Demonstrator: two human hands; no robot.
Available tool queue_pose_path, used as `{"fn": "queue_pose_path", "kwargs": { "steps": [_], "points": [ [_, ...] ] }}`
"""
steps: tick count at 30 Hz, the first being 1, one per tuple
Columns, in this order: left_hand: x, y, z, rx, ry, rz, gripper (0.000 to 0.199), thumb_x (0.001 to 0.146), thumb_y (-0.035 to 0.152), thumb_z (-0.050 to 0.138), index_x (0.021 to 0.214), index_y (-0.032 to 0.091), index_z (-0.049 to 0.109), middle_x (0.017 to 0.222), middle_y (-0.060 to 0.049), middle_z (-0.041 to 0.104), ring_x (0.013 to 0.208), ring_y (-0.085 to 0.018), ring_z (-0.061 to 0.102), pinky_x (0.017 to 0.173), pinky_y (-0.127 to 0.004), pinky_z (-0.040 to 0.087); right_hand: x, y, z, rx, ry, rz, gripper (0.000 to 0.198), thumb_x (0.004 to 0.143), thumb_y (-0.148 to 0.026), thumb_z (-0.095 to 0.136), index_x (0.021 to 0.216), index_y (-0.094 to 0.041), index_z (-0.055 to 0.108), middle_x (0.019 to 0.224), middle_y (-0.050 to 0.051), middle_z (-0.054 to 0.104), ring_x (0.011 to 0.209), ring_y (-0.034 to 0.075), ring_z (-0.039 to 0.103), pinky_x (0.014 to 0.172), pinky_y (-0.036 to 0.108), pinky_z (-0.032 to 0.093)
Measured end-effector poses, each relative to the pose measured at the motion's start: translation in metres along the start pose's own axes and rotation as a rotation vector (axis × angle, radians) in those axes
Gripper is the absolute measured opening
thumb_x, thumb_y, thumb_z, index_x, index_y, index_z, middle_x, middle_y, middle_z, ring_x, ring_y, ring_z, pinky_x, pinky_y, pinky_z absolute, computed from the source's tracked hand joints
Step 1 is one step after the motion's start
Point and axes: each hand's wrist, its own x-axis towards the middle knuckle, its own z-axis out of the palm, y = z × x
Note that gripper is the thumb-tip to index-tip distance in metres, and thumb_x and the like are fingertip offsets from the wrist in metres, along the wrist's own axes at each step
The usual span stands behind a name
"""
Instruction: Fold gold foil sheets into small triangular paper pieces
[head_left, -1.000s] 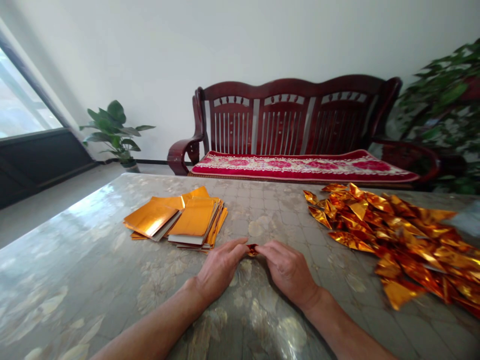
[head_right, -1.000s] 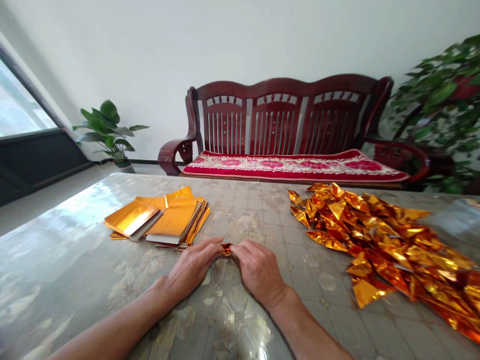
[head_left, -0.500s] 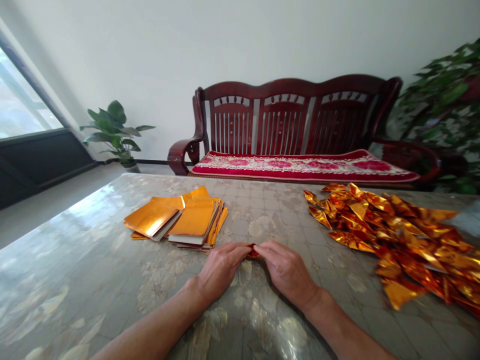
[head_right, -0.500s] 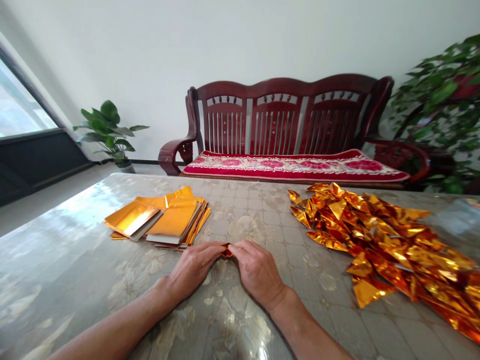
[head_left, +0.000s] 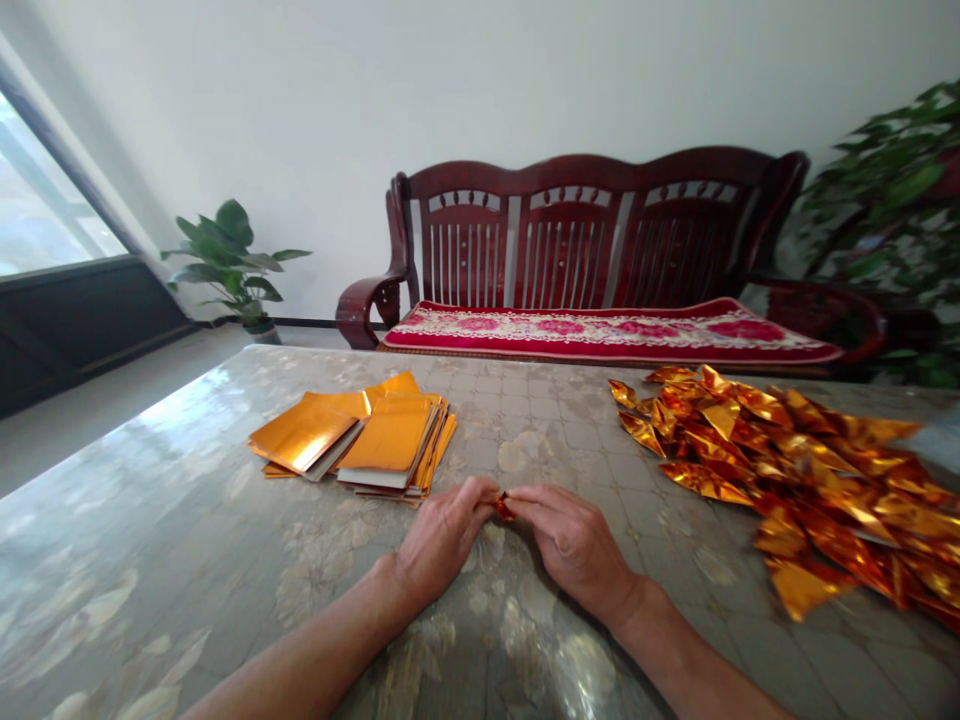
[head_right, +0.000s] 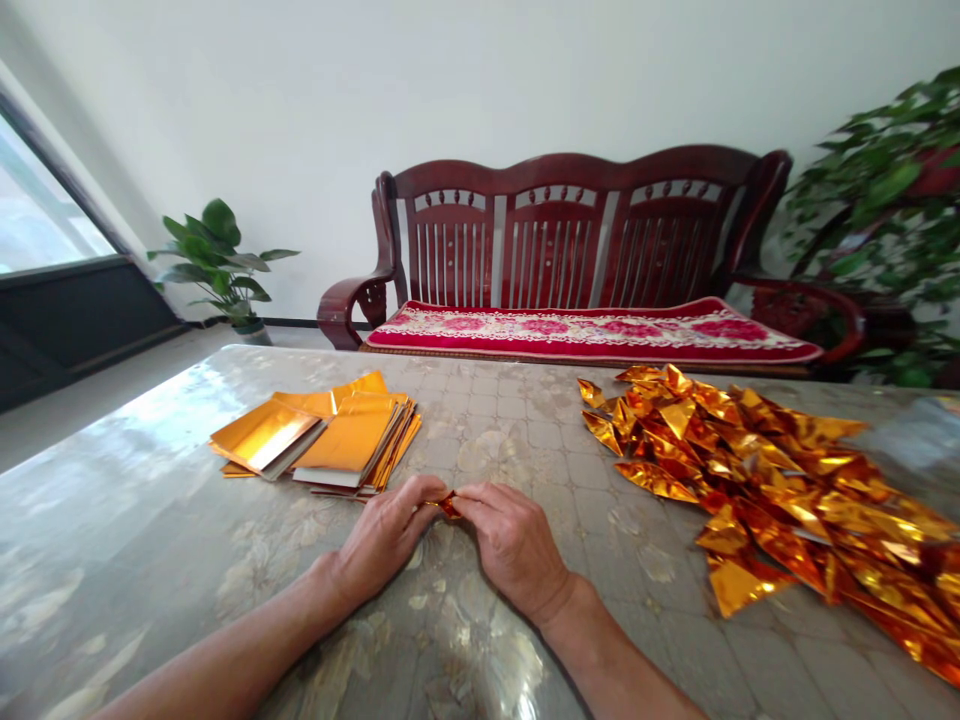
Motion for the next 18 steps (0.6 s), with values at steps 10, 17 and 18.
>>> {"fn": "queue_pose_path", "kwargs": {
  "steps": [10, 17, 18],
  "points": [
    [-0.0009, -0.0012, 0.0007, -0.079, -0.015, -0.052, 0.009, 0.097, 0.023, 0.046, 0.1, 0.023, 0.055, 0.087, 0.002, 0.067, 0.079, -0.012, 0.065, 0.072, -0.021, 0.047, 0.0006, -0.0038, 0.0007, 0.044, -0.002, 0.01, 0.028, 0.095, -0.012, 0.046, 0.105, -0.02, 0.071, 0.1, 0.006, 0.074, 0.089, 0.016, 0.068, 0.08, 0.029, 0.056],
    [-0.0031, -0.0017, 0.0014, -0.012, 0.052, 0.012, 0.012, 0.097, 0.023, 0.044, 0.097, 0.022, 0.056, 0.083, 0.001, 0.065, 0.076, -0.012, 0.064, 0.07, -0.021, 0.047, 0.001, -0.0099, 0.002, 0.052, 0.018, 0.02, 0.03, 0.094, -0.011, 0.047, 0.108, -0.021, 0.071, 0.102, 0.006, 0.074, 0.091, 0.017, 0.069, 0.081, 0.03, 0.057],
    [-0.0031, -0.0015, 0.0017, -0.003, 0.059, 0.012, 0.012, 0.097, 0.023, 0.044, 0.097, 0.022, 0.056, 0.084, 0.001, 0.066, 0.077, -0.012, 0.064, 0.07, -0.022, 0.047, 0.0008, -0.0099, 0.0023, 0.04, 0.032, 0.029, 0.03, 0.093, -0.01, 0.046, 0.108, -0.021, 0.071, 0.102, 0.007, 0.074, 0.092, 0.017, 0.069, 0.082, 0.031, 0.057]
  ]
}}
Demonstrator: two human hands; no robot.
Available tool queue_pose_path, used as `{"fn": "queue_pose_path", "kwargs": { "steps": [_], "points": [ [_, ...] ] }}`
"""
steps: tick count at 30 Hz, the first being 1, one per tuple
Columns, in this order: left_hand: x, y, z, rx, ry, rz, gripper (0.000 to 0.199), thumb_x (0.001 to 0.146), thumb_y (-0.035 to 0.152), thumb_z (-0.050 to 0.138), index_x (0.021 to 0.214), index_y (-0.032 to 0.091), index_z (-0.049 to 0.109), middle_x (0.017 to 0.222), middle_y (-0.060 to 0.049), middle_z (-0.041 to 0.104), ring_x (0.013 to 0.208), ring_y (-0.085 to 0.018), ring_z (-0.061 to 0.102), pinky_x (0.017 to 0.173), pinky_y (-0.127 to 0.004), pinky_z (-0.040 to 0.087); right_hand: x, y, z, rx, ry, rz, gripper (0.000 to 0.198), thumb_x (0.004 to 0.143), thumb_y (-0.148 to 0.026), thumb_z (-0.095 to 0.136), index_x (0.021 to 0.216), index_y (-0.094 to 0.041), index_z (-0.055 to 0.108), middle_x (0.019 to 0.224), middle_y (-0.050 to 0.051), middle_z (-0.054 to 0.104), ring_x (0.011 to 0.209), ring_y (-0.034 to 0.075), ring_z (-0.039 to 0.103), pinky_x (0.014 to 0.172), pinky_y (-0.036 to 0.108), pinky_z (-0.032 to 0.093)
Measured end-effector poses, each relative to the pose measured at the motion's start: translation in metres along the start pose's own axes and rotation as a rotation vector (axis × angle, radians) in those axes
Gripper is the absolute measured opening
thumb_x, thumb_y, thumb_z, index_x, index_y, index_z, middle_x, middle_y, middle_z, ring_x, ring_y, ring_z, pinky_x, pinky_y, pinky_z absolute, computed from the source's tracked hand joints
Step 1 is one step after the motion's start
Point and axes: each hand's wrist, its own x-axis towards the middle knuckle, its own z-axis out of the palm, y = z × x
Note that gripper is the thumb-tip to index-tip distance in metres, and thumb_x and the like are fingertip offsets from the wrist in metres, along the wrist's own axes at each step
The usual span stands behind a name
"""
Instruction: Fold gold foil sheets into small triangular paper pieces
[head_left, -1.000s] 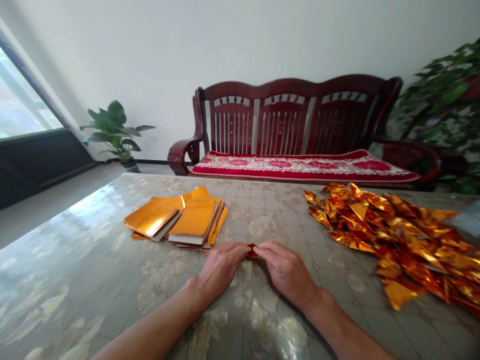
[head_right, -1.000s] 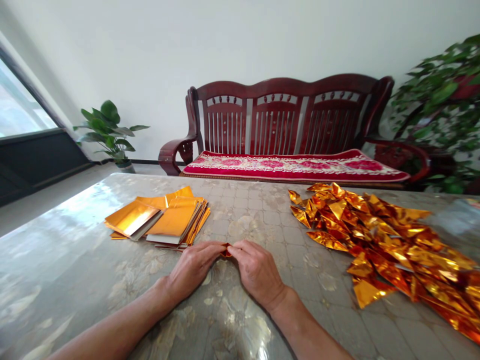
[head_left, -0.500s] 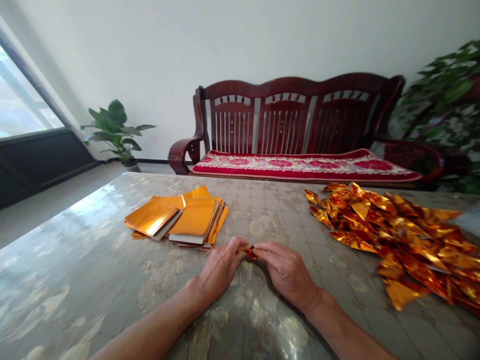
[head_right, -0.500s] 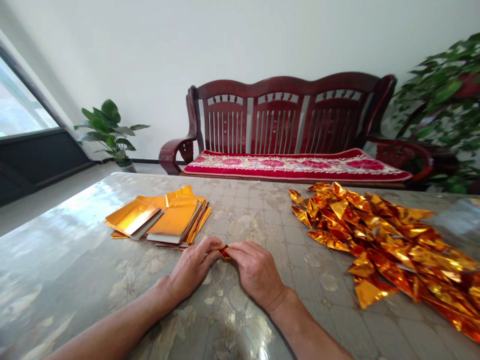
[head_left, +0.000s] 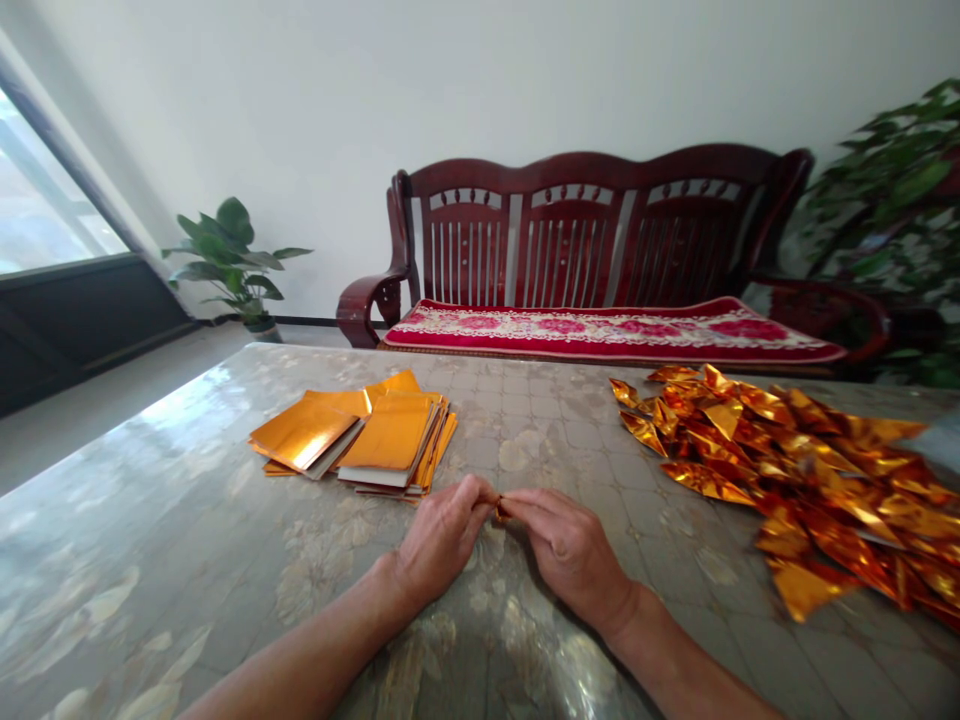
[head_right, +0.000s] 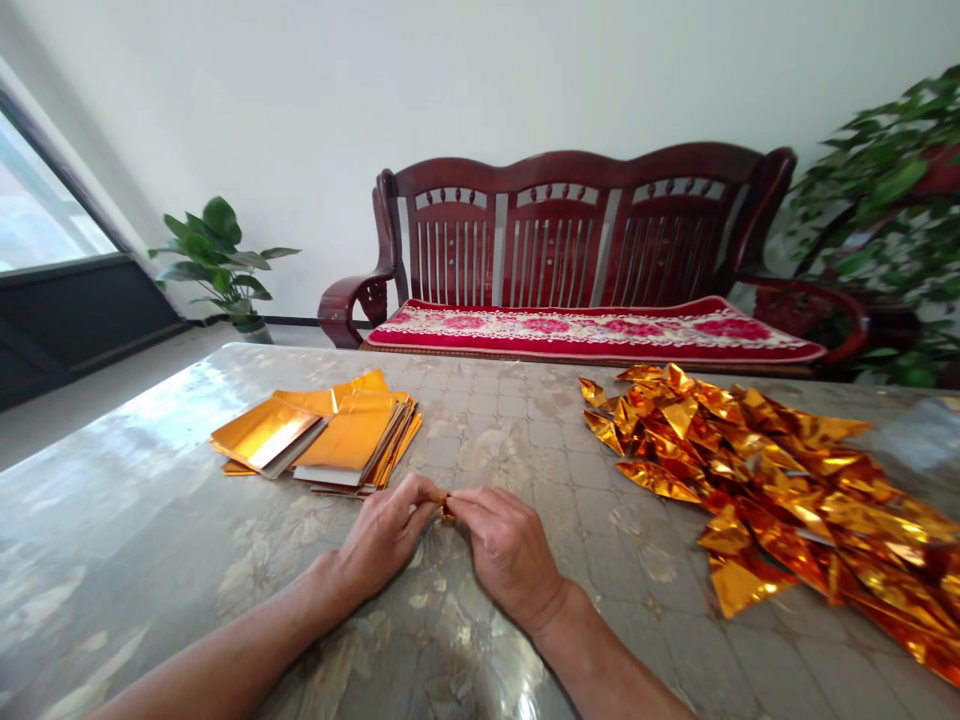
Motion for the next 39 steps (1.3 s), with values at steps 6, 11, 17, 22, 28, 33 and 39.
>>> {"fn": "queue_pose_path", "kwargs": {
  "steps": [6, 11, 17, 22, 28, 33, 39],
  "points": [
    [0.0001, 0.0015, 0.0011, 0.045, 0.009, 0.001, 0.011, 0.096, 0.021, 0.045, 0.099, 0.022, 0.056, 0.085, 0.001, 0.067, 0.078, -0.013, 0.065, 0.073, -0.022, 0.048, -0.0014, 0.0007, 0.0021, -0.062, 0.037, 0.038, 0.032, 0.092, -0.007, 0.044, 0.107, -0.02, 0.07, 0.102, 0.007, 0.073, 0.092, 0.018, 0.069, 0.083, 0.032, 0.057],
    [0.0011, 0.0028, -0.0009, 0.024, 0.034, 0.027, 0.009, 0.096, 0.021, 0.047, 0.096, 0.022, 0.056, 0.082, 0.001, 0.066, 0.076, -0.012, 0.064, 0.072, -0.021, 0.047, -0.0006, -0.0018, 0.0024, -0.048, 0.033, 0.024, 0.032, 0.092, -0.007, 0.044, 0.105, -0.019, 0.071, 0.1, 0.008, 0.073, 0.091, 0.018, 0.069, 0.082, 0.032, 0.057],
    [0.0009, 0.0035, -0.0023, -0.008, 0.029, 0.04, 0.012, 0.096, 0.021, 0.046, 0.094, 0.022, 0.057, 0.081, 0.001, 0.065, 0.076, -0.012, 0.063, 0.071, -0.021, 0.046, 0.0004, -0.0051, 0.0019, 0.009, 0.004, 0.021, 0.034, 0.092, -0.007, 0.045, 0.108, -0.021, 0.071, 0.101, 0.007, 0.073, 0.092, 0.017, 0.068, 0.083, 0.03, 0.057],
    [0.0013, 0.0005, 0.0005, -0.008, 0.032, 0.034, 0.014, 0.096, 0.021, 0.044, 0.095, 0.022, 0.058, 0.082, 0.001, 0.065, 0.076, -0.012, 0.062, 0.072, -0.021, 0.046, -0.0011, -0.0024, 0.0031, 0.022, -0.018, 0.057, 0.032, 0.092, -0.009, 0.046, 0.111, -0.021, 0.069, 0.102, 0.007, 0.072, 0.092, 0.017, 0.068, 0.083, 0.03, 0.057],
    [0.002, -0.0027, 0.0026, 0.006, 0.038, 0.021, 0.015, 0.097, 0.022, 0.043, 0.099, 0.023, 0.058, 0.085, 0.0, 0.066, 0.079, -0.012, 0.063, 0.074, -0.021, 0.046, -0.0015, 0.0007, 0.0045, 0.049, -0.057, 0.105, 0.022, 0.095, -0.018, 0.052, 0.108, -0.022, 0.069, 0.1, 0.006, 0.071, 0.091, 0.017, 0.067, 0.083, 0.029, 0.055],
    [0.0016, -0.0031, 0.0002, 0.053, 0.003, 0.056, 0.017, 0.098, 0.021, 0.042, 0.099, 0.022, 0.059, 0.084, 0.0, 0.066, 0.078, -0.013, 0.062, 0.073, -0.021, 0.046, -0.001, 0.0021, 0.0035, 0.063, -0.059, 0.136, 0.018, 0.095, -0.017, 0.051, 0.097, -0.021, 0.069, 0.089, 0.005, 0.07, 0.083, 0.016, 0.065, 0.076, 0.027, 0.054],
    [0.0016, 0.0016, -0.006, 0.142, -0.083, 0.14, 0.024, 0.096, 0.014, 0.043, 0.107, 0.024, 0.062, 0.089, -0.001, 0.068, 0.084, -0.014, 0.064, 0.077, -0.023, 0.048, 0.0009, 0.0045, 0.0034, 0.056, -0.001, 0.164, 0.018, 0.092, -0.016, 0.051, 0.09, -0.021, 0.068, 0.082, 0.004, 0.068, 0.077, 0.016, 0.064, 0.071, 0.026, 0.053]
  ]
}}
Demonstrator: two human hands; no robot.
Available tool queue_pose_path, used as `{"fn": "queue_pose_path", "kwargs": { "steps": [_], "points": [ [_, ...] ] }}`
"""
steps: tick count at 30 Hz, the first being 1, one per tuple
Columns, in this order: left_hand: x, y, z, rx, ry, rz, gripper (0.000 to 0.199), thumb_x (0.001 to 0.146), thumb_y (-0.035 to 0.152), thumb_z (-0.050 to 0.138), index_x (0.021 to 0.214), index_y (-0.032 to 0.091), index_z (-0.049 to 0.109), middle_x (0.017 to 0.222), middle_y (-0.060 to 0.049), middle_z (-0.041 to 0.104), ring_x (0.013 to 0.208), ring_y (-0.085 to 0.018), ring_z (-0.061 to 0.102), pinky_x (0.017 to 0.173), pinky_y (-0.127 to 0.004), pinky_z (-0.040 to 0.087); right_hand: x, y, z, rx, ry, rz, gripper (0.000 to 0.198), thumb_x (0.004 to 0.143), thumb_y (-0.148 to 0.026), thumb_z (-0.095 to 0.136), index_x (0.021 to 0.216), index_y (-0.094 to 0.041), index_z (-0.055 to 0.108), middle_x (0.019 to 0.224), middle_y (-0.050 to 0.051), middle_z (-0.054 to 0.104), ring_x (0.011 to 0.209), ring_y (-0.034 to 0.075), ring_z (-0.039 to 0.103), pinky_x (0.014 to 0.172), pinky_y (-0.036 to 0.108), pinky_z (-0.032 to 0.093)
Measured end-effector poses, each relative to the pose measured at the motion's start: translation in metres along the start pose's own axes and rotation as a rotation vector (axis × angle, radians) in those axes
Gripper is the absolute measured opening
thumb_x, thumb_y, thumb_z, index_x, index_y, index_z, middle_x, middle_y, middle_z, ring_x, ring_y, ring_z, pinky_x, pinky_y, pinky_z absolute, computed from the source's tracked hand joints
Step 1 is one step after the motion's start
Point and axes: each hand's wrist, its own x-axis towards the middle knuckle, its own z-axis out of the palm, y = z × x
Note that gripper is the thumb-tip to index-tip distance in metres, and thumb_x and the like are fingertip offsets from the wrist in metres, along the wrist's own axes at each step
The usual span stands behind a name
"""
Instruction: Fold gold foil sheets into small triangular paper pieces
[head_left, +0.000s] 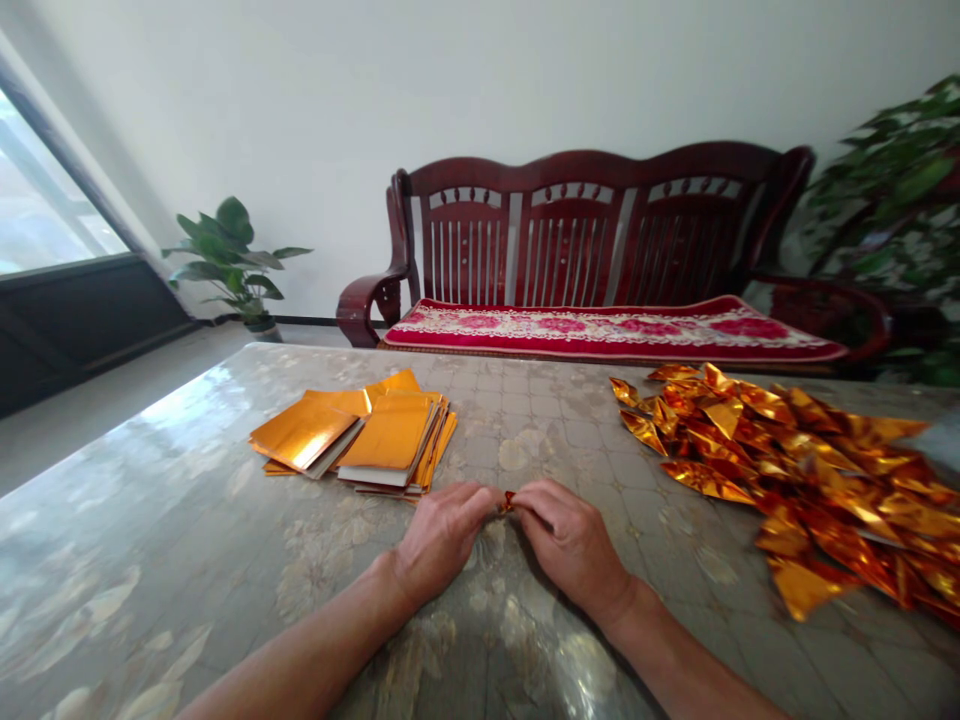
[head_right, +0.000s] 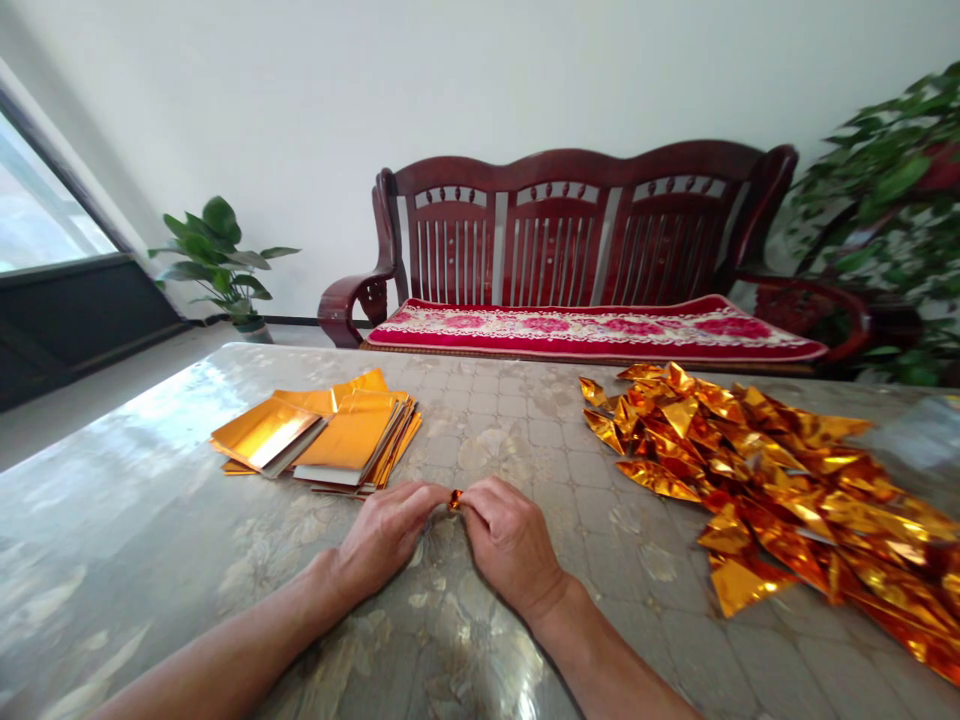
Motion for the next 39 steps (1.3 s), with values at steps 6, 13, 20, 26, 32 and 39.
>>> {"fn": "queue_pose_path", "kwargs": {
  "steps": [6, 13, 20, 26, 32, 39],
  "points": [
    [0.0027, 0.0034, -0.0034, -0.001, -0.017, 0.103, 0.028, 0.098, 0.016, 0.042, 0.117, 0.025, 0.06, 0.112, -0.003, 0.07, 0.099, -0.015, 0.065, 0.088, -0.024, 0.048, -0.001, 0.0013, 0.0011, -0.004, 0.02, 0.014, 0.019, 0.091, -0.016, 0.051, 0.09, -0.022, 0.069, 0.082, 0.004, 0.068, 0.077, 0.016, 0.064, 0.07, 0.026, 0.052],
    [0.0045, 0.0057, -0.0015, 0.124, -0.021, 0.039, 0.018, 0.1, 0.023, 0.043, 0.102, 0.024, 0.061, 0.095, 0.0, 0.07, 0.086, -0.015, 0.065, 0.077, -0.023, 0.047, 0.0006, 0.0005, 0.0007, 0.002, -0.012, 0.017, 0.018, 0.092, -0.016, 0.051, 0.088, -0.021, 0.068, 0.081, 0.003, 0.067, 0.077, 0.016, 0.063, 0.07, 0.026, 0.051],
    [0.0049, 0.0085, -0.0049, 0.249, -0.067, 0.001, 0.013, 0.098, 0.02, 0.045, 0.1, 0.024, 0.057, 0.096, 0.001, 0.067, 0.085, -0.016, 0.063, 0.072, -0.024, 0.043, 0.0002, 0.001, 0.0009, -0.003, -0.029, -0.002, 0.016, 0.093, -0.017, 0.052, 0.09, -0.021, 0.067, 0.082, 0.003, 0.066, 0.078, 0.016, 0.063, 0.072, 0.026, 0.05],
    [0.0031, 0.0062, -0.001, 0.24, -0.104, -0.079, 0.013, 0.098, 0.021, 0.045, 0.097, 0.026, 0.058, 0.09, 0.003, 0.065, 0.077, -0.014, 0.063, 0.062, -0.022, 0.039, -0.0012, 0.0023, 0.002, -0.016, -0.034, 0.001, 0.015, 0.093, -0.017, 0.053, 0.091, -0.021, 0.067, 0.083, 0.003, 0.066, 0.079, 0.016, 0.062, 0.073, 0.026, 0.049],
    [0.003, 0.0022, 0.0016, 0.144, -0.099, -0.107, 0.02, 0.1, 0.029, 0.042, 0.093, 0.025, 0.06, 0.087, 0.003, 0.064, 0.076, -0.012, 0.062, 0.063, -0.02, 0.039, -0.0015, 0.0015, 0.0013, -0.021, -0.047, 0.01, 0.016, 0.094, -0.017, 0.052, 0.089, -0.02, 0.067, 0.083, 0.004, 0.066, 0.08, 0.016, 0.062, 0.074, 0.026, 0.049],
    [0.004, 0.0021, 0.0016, 0.087, -0.105, -0.047, 0.022, 0.1, 0.026, 0.04, 0.092, 0.024, 0.06, 0.087, 0.002, 0.063, 0.077, -0.011, 0.06, 0.065, -0.02, 0.039, -0.0009, 0.0014, 0.001, -0.017, -0.043, -0.014, 0.016, 0.094, -0.017, 0.052, 0.09, -0.02, 0.067, 0.083, 0.004, 0.066, 0.079, 0.016, 0.061, 0.073, 0.025, 0.048]
  ]
}}
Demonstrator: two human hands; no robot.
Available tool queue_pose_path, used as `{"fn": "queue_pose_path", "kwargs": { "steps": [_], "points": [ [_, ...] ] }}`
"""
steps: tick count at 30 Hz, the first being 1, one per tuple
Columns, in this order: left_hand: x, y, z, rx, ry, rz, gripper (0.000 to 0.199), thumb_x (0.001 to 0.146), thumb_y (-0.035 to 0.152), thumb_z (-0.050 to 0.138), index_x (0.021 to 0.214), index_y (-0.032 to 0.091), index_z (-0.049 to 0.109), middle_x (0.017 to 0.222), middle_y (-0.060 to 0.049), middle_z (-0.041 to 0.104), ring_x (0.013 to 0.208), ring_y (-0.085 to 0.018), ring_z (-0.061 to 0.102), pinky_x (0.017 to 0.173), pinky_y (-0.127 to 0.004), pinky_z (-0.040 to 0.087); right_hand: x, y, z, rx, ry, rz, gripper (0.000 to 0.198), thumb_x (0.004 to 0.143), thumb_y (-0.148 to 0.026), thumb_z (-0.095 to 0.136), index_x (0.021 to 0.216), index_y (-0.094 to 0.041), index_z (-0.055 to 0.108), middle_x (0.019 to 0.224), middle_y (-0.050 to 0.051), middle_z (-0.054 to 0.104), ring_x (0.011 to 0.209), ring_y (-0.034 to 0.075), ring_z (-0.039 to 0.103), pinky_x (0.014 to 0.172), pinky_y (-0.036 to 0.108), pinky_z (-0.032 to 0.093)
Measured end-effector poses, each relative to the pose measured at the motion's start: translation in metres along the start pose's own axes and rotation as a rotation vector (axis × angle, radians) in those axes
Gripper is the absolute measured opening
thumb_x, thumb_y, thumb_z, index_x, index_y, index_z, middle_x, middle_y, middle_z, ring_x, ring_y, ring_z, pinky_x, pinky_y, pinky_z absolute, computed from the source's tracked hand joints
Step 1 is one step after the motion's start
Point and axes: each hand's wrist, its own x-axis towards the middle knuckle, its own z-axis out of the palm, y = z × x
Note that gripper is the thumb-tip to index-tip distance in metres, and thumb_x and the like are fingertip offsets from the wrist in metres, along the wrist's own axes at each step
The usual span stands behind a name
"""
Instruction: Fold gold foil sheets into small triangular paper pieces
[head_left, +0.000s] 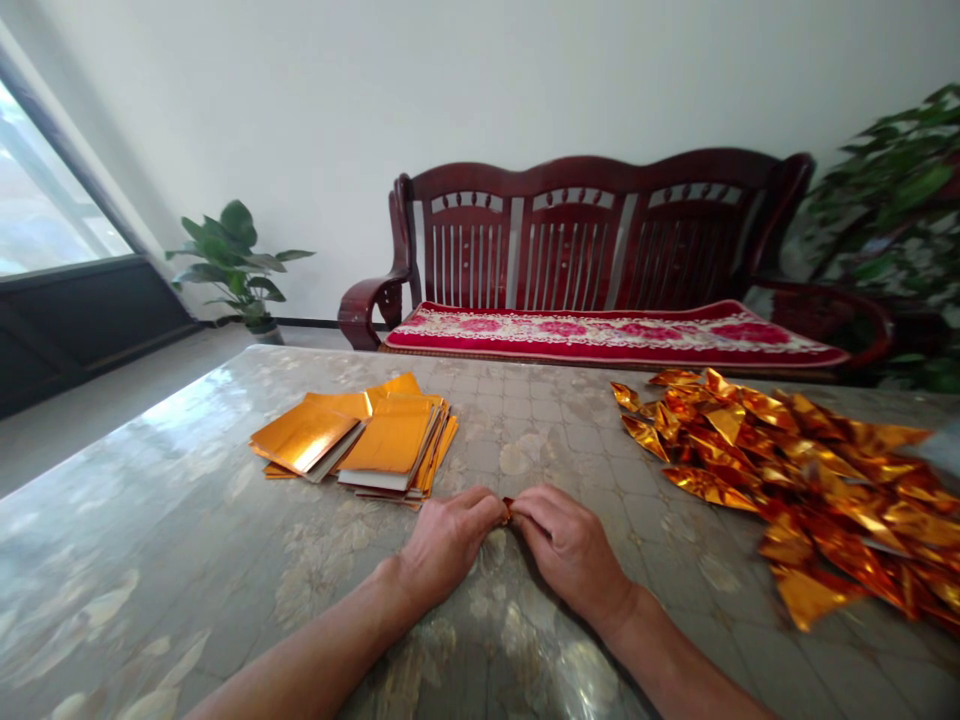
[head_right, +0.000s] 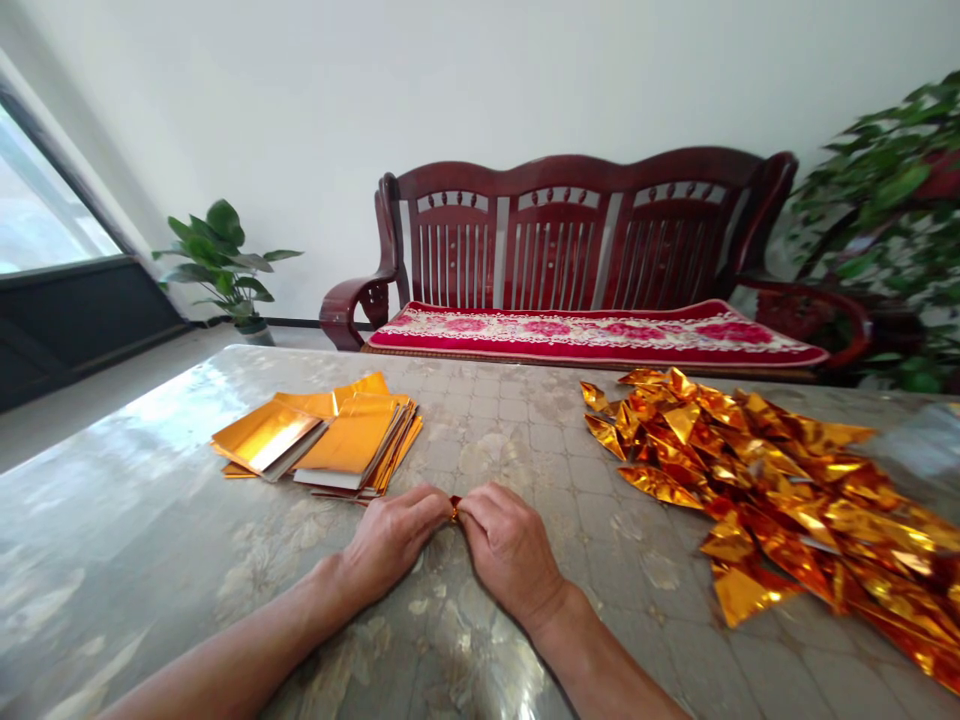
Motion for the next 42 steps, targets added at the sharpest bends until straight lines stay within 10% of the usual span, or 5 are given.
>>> {"fn": "queue_pose_path", "kwargs": {
  "steps": [27, 42],
  "points": [
    [-0.004, 0.002, 0.007, 0.027, 0.063, 0.034, 0.023, 0.099, 0.025, 0.041, 0.087, 0.021, 0.06, 0.081, 0.0, 0.064, 0.072, -0.012, 0.061, 0.065, -0.022, 0.043, -0.003, -0.016, 0.006, -0.078, 0.027, 0.014, 0.023, 0.093, -0.012, 0.048, 0.078, -0.018, 0.064, 0.076, 0.006, 0.063, 0.076, 0.017, 0.059, 0.073, 0.028, 0.046],
    [0.003, -0.004, 0.005, -0.412, 0.182, -0.198, 0.01, 0.085, 0.018, 0.063, 0.095, 0.022, 0.063, 0.078, 0.004, 0.066, 0.069, -0.011, 0.06, 0.066, -0.02, 0.046, 0.0, 0.009, -0.005, 0.013, 0.106, 0.035, 0.025, 0.085, -0.005, 0.048, 0.088, -0.021, 0.068, 0.089, 0.005, 0.067, 0.085, 0.017, 0.063, 0.078, 0.029, 0.052]
  ]
}}
